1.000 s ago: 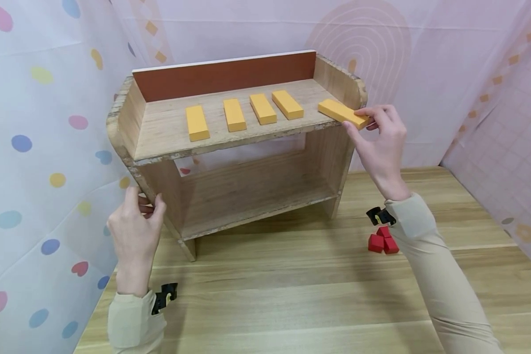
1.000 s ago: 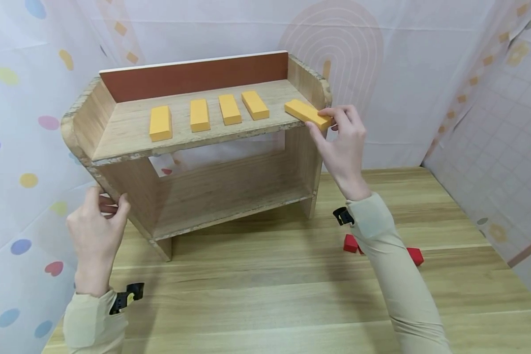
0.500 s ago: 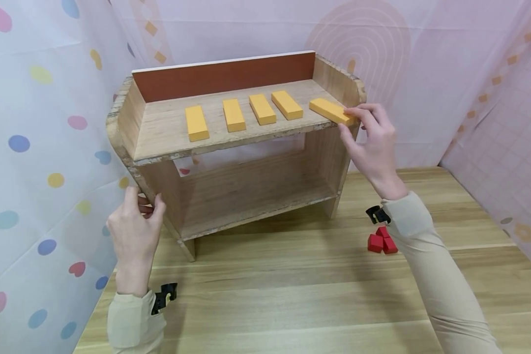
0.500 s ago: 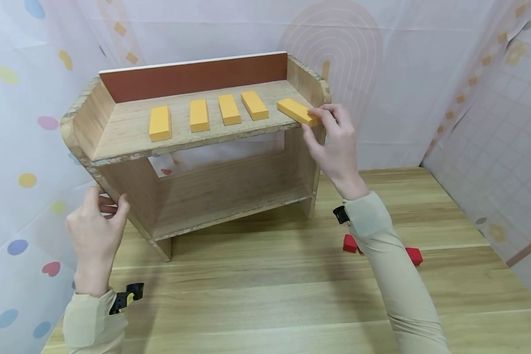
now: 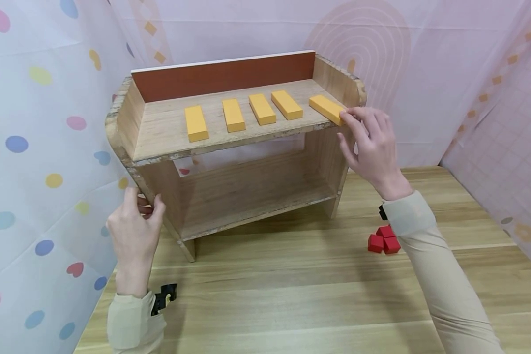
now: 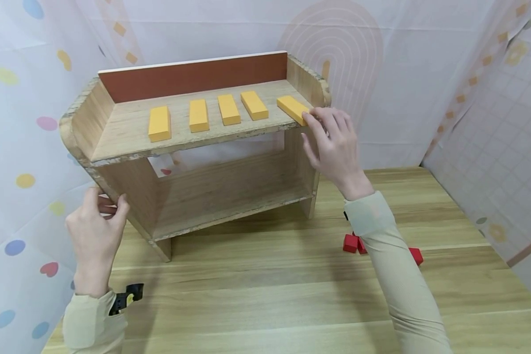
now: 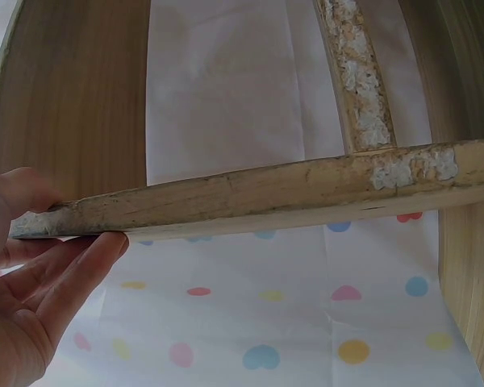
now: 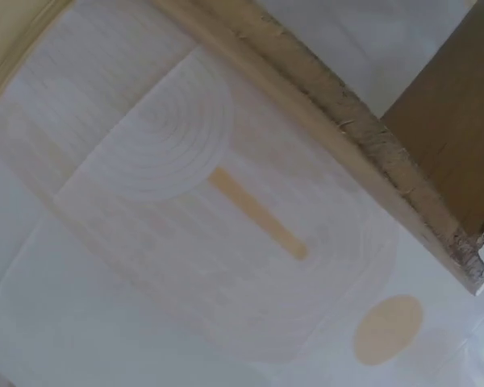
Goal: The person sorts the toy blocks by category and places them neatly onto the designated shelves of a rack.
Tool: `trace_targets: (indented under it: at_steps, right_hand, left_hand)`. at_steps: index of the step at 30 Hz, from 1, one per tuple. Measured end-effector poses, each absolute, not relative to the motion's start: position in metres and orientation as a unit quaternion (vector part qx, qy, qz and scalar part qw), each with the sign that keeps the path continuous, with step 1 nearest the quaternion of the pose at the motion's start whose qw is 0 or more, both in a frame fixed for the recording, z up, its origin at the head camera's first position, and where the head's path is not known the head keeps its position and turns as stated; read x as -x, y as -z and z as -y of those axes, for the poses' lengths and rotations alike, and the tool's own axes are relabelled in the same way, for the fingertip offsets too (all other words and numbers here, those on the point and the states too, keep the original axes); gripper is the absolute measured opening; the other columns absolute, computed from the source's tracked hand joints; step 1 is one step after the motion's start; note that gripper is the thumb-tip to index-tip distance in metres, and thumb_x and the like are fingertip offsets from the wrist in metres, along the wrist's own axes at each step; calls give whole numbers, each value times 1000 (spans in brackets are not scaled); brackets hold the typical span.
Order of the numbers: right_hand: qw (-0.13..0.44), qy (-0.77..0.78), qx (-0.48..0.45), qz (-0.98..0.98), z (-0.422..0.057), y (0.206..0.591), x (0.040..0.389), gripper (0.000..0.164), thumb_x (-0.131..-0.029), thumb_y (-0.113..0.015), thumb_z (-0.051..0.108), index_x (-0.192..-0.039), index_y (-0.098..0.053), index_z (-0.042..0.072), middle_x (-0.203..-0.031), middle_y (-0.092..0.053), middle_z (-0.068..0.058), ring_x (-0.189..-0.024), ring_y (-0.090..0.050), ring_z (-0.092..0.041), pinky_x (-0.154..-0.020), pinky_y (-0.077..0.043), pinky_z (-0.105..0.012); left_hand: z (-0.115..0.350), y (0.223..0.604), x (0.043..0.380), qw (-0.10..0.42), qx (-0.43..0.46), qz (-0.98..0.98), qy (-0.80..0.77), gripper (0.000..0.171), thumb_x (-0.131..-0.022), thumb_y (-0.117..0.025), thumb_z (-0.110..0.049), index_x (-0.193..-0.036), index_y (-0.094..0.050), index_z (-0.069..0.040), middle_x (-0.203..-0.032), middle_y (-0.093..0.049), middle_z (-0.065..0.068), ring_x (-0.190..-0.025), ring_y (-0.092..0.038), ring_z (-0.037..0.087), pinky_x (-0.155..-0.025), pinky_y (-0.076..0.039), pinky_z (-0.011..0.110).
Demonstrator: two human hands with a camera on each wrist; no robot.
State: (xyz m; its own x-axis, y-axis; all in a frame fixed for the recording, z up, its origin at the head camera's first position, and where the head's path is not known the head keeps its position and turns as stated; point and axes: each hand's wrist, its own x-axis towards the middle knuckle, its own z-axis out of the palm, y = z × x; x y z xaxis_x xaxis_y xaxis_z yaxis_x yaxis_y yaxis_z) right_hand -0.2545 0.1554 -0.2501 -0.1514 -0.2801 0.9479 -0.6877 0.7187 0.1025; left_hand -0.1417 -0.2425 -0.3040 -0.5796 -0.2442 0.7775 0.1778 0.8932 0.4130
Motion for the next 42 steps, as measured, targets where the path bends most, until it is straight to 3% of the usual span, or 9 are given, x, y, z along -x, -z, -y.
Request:
trace_targets:
  at_steps: [4, 12, 22, 34, 42]
  right_hand:
    - [563, -168, -345, 732, -154, 249, 255, 30, -84, -59, 8, -111, -64, -3, -106, -62, -20, -99, -55, -37, -94, -41, -48]
    - [510, -138, -351, 773, -150, 243, 256, 35, -89, -56, 17, -117, -62, -2, -112, -60, -20, -104, -53, -37, -94, -38, -50]
    - [454, -68, -331, 824, -142, 236, 257, 44, -99, -44, 29, -129, -55, 0, -124, -55, -19, -114, -50, -39, -98, -36, -51]
    - [443, -120, -339, 821, -142, 241, 254, 39, -95, -52, 19, -130, -55, 1, -128, -55, -19, -121, -50, -36, -104, -36, -47]
    - [476, -192, -366, 776, -151, 256, 245, 30, -88, -59, 4, -117, -62, -2, -114, -62, -20, -103, -56, -36, -92, -42, -46]
  left_hand:
    - [242, 304, 142, 458, -20, 859, 229, 20, -86, -61, -12, -90, -55, 7, -70, -67, 24, -58, -66, 36, -60, -24, 1]
    - [243, 304, 142, 460, -20, 858, 229, 20, -86, -61, -12, -91, -55, 7, -69, -67, 24, -58, -66, 36, -60, -24, 0]
    - [243, 304, 142, 459, -20, 858, 230, 20, -86, -61, -12, -91, -55, 7, -70, -67, 24, -58, -66, 36, -60, -24, 0]
    - [243, 305, 142, 461, -18, 856, 233, 19, -86, -60, -12, -90, -55, 7, -69, -67, 24, -58, -66, 36, -61, -25, 0]
    - [243, 304, 142, 463, -18, 856, 230, 20, -86, -61, -12, -90, -55, 7, -70, -67, 24, -58, -66, 36, -60, -25, 1]
